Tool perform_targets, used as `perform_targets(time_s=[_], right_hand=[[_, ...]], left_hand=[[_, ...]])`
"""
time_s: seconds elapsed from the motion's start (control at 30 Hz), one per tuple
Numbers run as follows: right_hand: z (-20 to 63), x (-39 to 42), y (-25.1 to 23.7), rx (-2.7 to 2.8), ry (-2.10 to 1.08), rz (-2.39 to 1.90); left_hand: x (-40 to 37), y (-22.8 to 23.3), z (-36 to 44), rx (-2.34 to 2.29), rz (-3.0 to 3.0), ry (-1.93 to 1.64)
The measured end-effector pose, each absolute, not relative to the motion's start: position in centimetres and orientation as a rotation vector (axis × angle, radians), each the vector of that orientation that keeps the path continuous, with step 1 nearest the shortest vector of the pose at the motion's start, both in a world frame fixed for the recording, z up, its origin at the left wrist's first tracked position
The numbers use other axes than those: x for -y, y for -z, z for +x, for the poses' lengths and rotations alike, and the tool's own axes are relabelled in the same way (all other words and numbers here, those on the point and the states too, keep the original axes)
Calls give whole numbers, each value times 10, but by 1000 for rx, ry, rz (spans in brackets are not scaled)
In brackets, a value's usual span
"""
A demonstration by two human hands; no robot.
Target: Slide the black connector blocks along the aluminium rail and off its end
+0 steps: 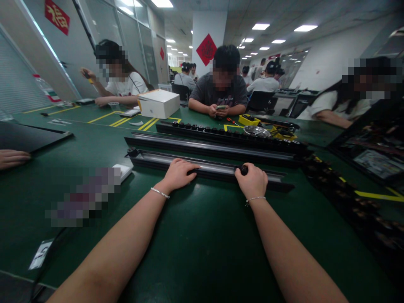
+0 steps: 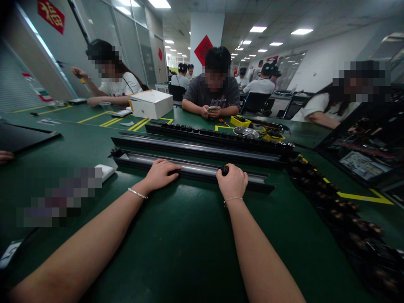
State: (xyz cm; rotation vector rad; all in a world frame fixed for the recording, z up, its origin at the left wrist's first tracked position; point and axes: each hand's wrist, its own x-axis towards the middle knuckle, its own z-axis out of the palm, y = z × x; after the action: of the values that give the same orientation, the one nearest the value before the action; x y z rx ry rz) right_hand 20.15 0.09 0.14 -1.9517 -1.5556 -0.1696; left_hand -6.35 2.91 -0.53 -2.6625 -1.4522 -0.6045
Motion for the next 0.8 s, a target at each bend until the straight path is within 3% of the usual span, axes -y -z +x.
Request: perform_targets(time_s=[0.8], right_hand=[[224,3,-5,1422,141,-2103]], left_hand=[[-30,4,-64,1463,-2672,607]])
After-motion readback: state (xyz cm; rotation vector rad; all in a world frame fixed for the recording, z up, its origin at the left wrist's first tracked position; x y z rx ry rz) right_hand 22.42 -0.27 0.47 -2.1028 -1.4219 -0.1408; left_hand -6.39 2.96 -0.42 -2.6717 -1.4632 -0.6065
